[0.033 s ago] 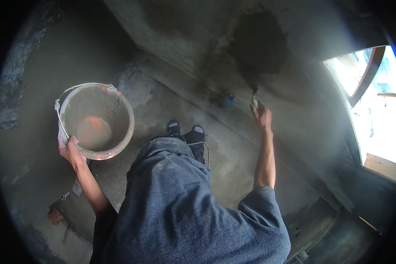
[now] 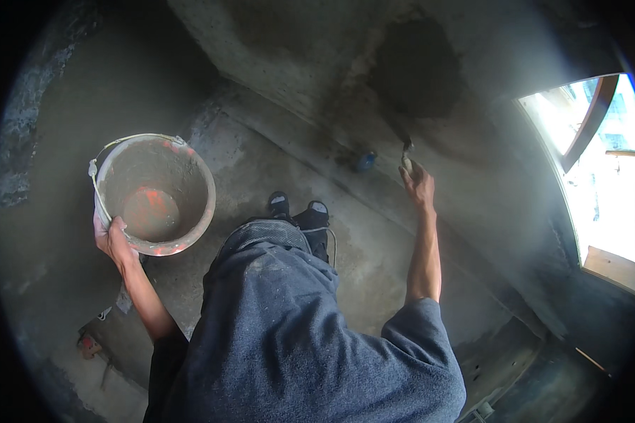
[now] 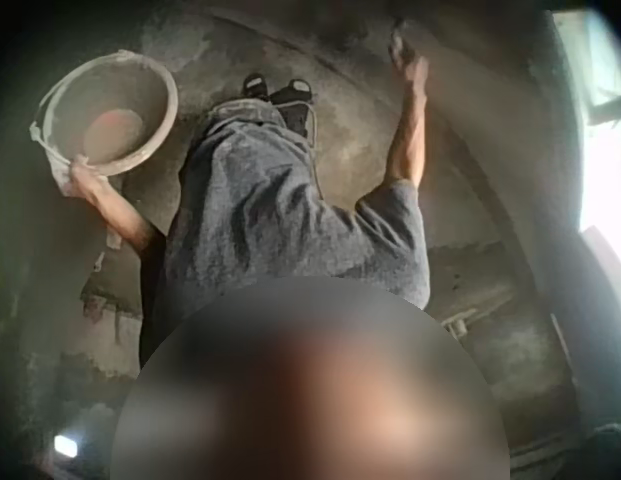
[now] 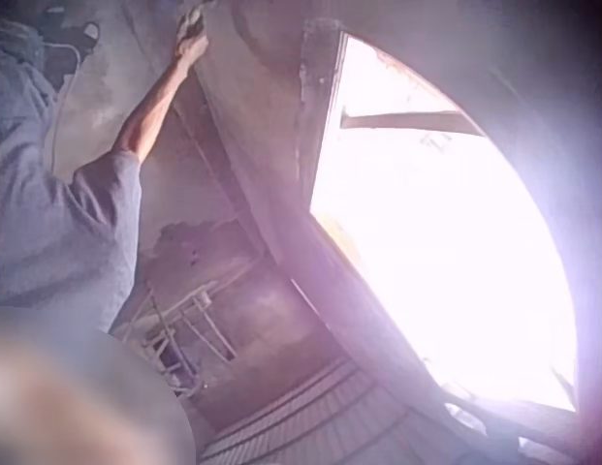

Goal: The person patches and smooths a concrete wall by applying plaster from a bucket with a trowel.

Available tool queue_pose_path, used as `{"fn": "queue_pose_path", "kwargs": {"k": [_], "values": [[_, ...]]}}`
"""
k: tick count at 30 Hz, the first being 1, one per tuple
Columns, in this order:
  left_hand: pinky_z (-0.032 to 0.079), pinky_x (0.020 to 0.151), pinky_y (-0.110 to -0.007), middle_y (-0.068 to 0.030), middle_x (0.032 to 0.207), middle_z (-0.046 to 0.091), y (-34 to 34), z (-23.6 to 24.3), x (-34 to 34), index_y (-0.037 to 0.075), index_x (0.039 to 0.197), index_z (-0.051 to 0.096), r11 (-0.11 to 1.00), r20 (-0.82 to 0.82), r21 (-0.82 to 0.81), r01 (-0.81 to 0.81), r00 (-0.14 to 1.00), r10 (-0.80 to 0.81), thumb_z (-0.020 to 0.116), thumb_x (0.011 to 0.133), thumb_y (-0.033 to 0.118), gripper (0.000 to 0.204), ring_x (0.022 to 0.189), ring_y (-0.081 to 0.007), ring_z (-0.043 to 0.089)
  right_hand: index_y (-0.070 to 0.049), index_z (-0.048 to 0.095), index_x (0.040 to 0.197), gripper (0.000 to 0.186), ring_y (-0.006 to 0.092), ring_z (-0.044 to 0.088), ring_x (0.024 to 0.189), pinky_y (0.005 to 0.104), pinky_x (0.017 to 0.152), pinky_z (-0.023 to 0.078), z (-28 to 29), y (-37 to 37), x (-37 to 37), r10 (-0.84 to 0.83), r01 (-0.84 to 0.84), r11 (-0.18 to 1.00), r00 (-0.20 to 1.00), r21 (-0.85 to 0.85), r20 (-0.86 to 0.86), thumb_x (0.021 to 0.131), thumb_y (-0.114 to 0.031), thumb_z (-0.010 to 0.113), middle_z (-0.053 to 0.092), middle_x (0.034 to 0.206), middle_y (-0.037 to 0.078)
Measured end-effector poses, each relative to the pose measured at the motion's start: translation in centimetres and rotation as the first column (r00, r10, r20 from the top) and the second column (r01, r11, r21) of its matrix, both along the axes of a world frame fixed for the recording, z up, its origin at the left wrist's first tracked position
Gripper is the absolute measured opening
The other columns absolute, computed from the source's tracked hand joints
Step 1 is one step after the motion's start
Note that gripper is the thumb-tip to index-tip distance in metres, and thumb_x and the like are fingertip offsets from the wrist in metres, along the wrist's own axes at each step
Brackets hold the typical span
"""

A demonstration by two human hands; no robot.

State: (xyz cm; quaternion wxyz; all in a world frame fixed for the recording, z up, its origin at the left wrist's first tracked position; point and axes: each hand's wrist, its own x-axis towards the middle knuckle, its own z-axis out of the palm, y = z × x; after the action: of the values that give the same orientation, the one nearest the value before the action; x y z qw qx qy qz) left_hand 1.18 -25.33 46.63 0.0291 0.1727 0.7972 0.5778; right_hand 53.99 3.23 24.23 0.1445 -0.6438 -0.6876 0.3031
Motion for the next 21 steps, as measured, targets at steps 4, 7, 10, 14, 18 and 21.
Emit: {"fn": "queue_pose_path", "kwargs": {"k": [4, 7, 10, 14, 18, 21], "values": [[0.044, 0.092, -0.032, -0.014, 0.116, 0.061, 0.0, -0.2, -0.4, -0.006, 0.125, 0.053, 1.0, -0.003, -0.03, -0.001, 1.0, 0.001, 0.045, 0.066, -0.006, 0.059, 0.104, -0.0236, 0.059, -0.006, 0.063, 0.117, 0.051, 0.037, 0.061, 0.104, 0.0415, 0.087, 0.048, 0.2, 1.7, -2.2, 0.033, -0.032, 0.997, 0.999, 0.066, -0.014, 0.082, -0.042, 0.065, 0.065, 0.108, 0.022], [0.044, 0.093, -0.032, -0.0143, 0.118, 0.06, 0.3, -0.6, -1.1, -0.007, 0.124, 0.054, 0.999, 0.011, -0.035, 0.009, 1.0, -0.009, 0.045, 0.067, -0.007, 0.058, 0.105, -0.0234, 0.059, -0.006, 0.063, 0.116, 0.05, 0.0374, 0.061, 0.103, 0.0412, 0.087, 0.048, 0.8, 3.3, -2.4, -0.038, 0.042, 0.998, 0.996, 0.055, -0.079, 0.082, -0.043, 0.065, 0.065, 0.107, 0.022], [0.044, 0.093, -0.032, -0.0143, 0.119, 0.06, 0.0, -1.1, -2.0, -0.007, 0.125, 0.053, 0.999, 0.012, -0.033, 0.014, 1.0, -0.013, 0.044, 0.067, -0.007, 0.059, 0.105, -0.0238, 0.059, -0.006, 0.064, 0.115, 0.049, 0.0374, 0.062, 0.1, 0.0408, 0.085, 0.048, 1.2, 4.5, -1.3, -0.005, 0.014, 0.995, 0.997, 0.103, -0.08, 0.083, -0.043, 0.065, 0.066, 0.104, 0.021], [0.043, 0.093, -0.031, -0.0142, 0.118, 0.06, -0.5, -1.3, -2.0, -0.006, 0.125, 0.053, 1.0, 0.048, 0.019, -0.006, 0.999, 0.005, 0.044, 0.066, -0.007, 0.06, 0.105, -0.0236, 0.059, -0.005, 0.063, 0.116, 0.048, 0.0365, 0.063, 0.099, 0.041, 0.084, 0.048, 1.6, 4.2, -1.8, -0.022, 0.02, 0.995, 0.999, 0.098, 0.024, 0.085, -0.042, 0.063, 0.066, 0.103, 0.021], [0.042, 0.093, -0.03, -0.0131, 0.117, 0.061, -1.0, -1.7, -2.2, -0.006, 0.125, 0.054, 0.997, 0.009, -0.011, -0.079, 0.997, 0.079, 0.043, 0.066, -0.008, 0.06, 0.105, -0.0221, 0.058, -0.005, 0.064, 0.115, 0.047, 0.0355, 0.065, 0.096, 0.0394, 0.084, 0.048, 0.7, 2.6, -2.0, -0.178, 0.177, 0.984, 0.983, -0.019, -0.045, 0.084, -0.04, 0.064, 0.067, 0.099, 0.023], [0.042, 0.093, -0.029, -0.0118, 0.116, 0.061, -1.1, -2.6, -2.9, -0.005, 0.124, 0.055, 0.998, 0.049, 0.012, -0.068, 0.997, 0.067, 0.043, 0.065, -0.009, 0.06, 0.104, -0.0208, 0.058, 0.0, 0.06, 0.117, 0.051, 0.0346, 0.064, 0.099, 0.0392, 0.084, 0.048, -1.8, 2.4, -0.3, -0.188, 0.189, 0.982, 0.98, 0.0, -0.058, 0.085, -0.039, 0.064, 0.066, 0.098, 0.025]]}}
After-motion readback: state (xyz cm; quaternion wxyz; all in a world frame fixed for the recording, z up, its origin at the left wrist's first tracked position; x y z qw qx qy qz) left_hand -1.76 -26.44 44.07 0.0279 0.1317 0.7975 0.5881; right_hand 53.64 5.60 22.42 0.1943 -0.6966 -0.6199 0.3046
